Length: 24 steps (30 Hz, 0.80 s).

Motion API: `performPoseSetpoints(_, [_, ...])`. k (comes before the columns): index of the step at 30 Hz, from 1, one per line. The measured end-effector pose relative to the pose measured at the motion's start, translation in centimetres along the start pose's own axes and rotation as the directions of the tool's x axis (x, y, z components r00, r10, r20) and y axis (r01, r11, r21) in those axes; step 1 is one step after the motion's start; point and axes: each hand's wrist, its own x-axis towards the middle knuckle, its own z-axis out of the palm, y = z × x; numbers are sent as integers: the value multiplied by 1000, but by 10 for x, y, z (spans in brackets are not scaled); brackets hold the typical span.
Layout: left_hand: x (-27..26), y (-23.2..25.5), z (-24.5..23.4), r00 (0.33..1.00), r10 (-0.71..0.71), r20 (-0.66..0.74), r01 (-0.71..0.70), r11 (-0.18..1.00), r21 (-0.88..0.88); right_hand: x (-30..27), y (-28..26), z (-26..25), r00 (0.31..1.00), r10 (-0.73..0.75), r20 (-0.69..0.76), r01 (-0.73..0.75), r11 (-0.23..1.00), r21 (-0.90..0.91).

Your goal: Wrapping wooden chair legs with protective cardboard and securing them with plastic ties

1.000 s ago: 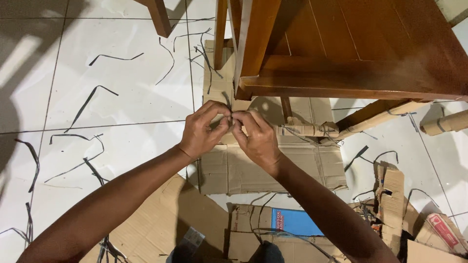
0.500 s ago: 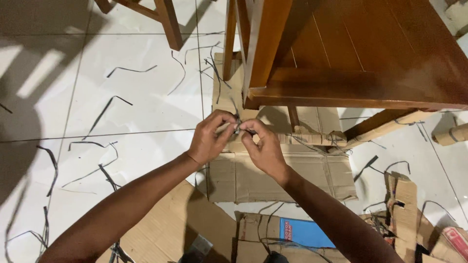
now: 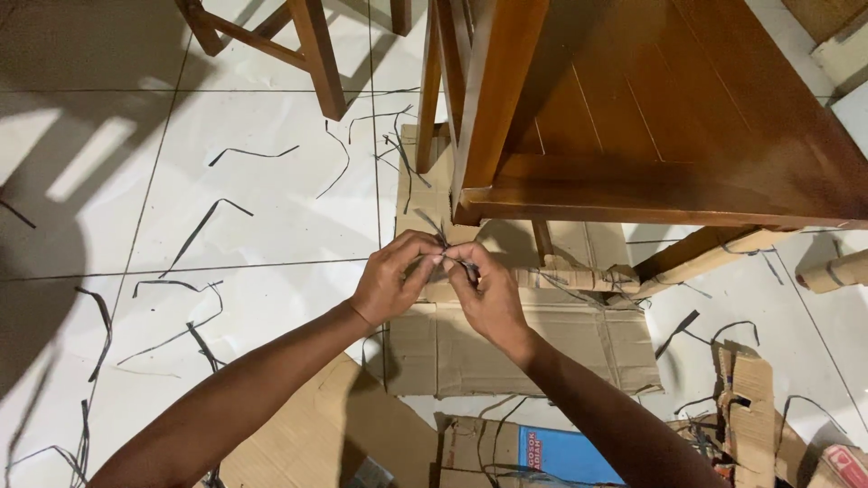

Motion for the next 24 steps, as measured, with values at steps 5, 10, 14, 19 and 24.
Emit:
performPoseSetpoints(5, [-1, -1, 2, 997, -78, -22, 78, 997, 3, 2, -5, -2, 1000, -19, -22, 19, 1000, 25])
performPoseSetpoints(10, [12, -2, 8, 989, -114, -97, 113, 993, -18, -6, 12, -11, 999, 22, -36, -22, 1000, -3])
performPoseSetpoints(14, [12, -14, 16, 982, -148, -113, 150, 989, 6, -14, 14, -17, 998, -38, 58, 47, 988, -149])
performPoseSetpoints(19, [16, -11, 19, 961, -261, -96, 262, 965, -4, -21, 22, -18, 991, -30, 132, 53, 983, -175])
performPoseSetpoints(24, [15, 11, 17, 921, -386, -56, 378, 918, -120, -25, 9, -19, 994, -22, 110, 39, 987, -157])
